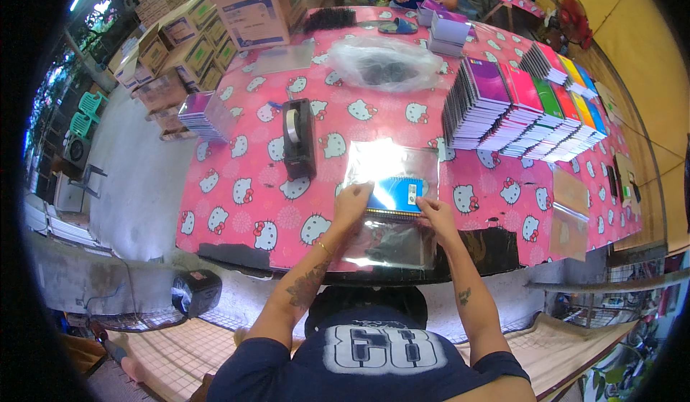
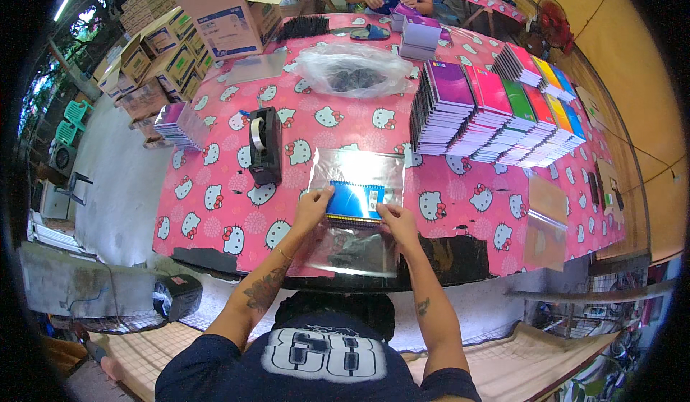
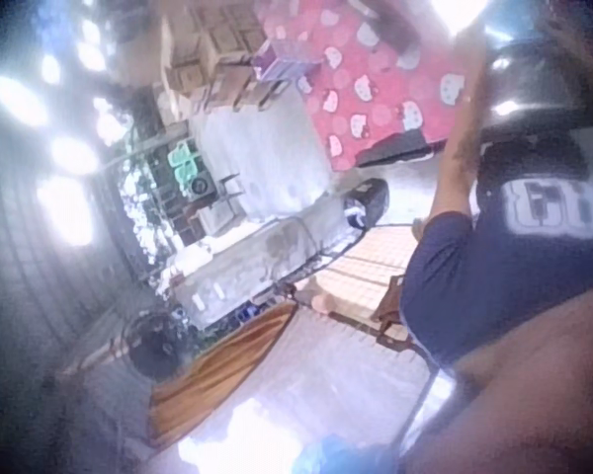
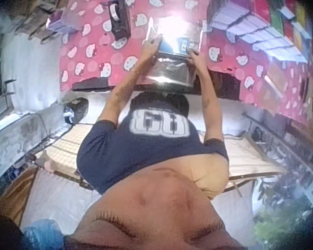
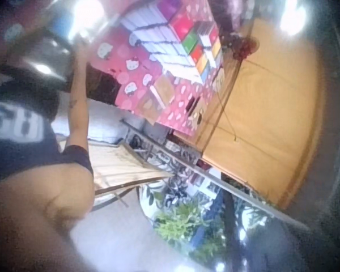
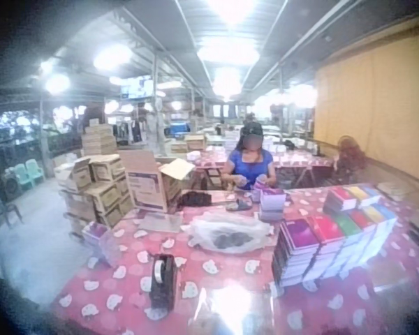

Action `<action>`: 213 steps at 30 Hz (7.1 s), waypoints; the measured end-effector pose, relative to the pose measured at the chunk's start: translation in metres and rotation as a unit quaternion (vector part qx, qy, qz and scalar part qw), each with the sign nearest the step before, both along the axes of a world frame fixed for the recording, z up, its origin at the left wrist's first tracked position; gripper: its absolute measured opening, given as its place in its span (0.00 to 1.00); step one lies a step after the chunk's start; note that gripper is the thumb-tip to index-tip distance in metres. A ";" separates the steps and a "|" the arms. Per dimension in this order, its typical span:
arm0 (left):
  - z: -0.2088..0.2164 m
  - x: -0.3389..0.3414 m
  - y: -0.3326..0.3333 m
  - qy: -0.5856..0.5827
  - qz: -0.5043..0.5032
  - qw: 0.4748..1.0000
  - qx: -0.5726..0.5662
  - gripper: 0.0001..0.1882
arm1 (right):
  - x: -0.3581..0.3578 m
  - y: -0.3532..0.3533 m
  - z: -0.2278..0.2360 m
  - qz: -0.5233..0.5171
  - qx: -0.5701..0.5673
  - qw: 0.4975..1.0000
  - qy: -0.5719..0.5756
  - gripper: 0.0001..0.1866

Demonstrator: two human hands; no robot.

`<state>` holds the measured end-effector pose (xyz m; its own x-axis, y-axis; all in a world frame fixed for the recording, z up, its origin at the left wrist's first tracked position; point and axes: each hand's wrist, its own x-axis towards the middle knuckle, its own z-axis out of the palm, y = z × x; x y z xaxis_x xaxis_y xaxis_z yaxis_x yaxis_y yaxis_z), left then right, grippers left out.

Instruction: The person takes individual spiral notebooks from stacks, inserts them into plastic sleeves, and uses a tape dispenser to seal each sleeve. They handle several notebooks one by one.

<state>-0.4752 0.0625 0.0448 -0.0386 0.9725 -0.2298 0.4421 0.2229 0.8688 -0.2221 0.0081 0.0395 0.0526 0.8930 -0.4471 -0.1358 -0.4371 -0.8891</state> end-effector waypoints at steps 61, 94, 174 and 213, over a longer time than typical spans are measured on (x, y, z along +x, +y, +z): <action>-0.007 0.043 0.149 0.311 -0.360 0.784 0.399 0.10 | -0.107 -0.051 0.044 0.161 0.317 0.708 -0.611 0.30; 0.050 0.028 -0.020 0.116 -0.279 0.916 0.264 0.14 | -0.068 -0.021 0.019 0.146 0.314 0.885 -0.312 0.24; 0.043 -0.103 0.021 0.160 0.185 0.924 0.294 0.18 | 0.013 0.008 0.162 0.331 0.524 0.577 -0.532 0.18; 0.119 0.006 0.026 0.040 -0.398 0.828 0.394 0.07 | 0.006 -0.020 0.100 0.234 0.443 0.763 -0.409 0.29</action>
<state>-0.4696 0.0882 0.1638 0.7012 0.5442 0.4606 0.2391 -0.7882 0.5671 -0.2157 -0.0116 0.1397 -0.4277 0.8317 0.3540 0.6085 0.5546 -0.5676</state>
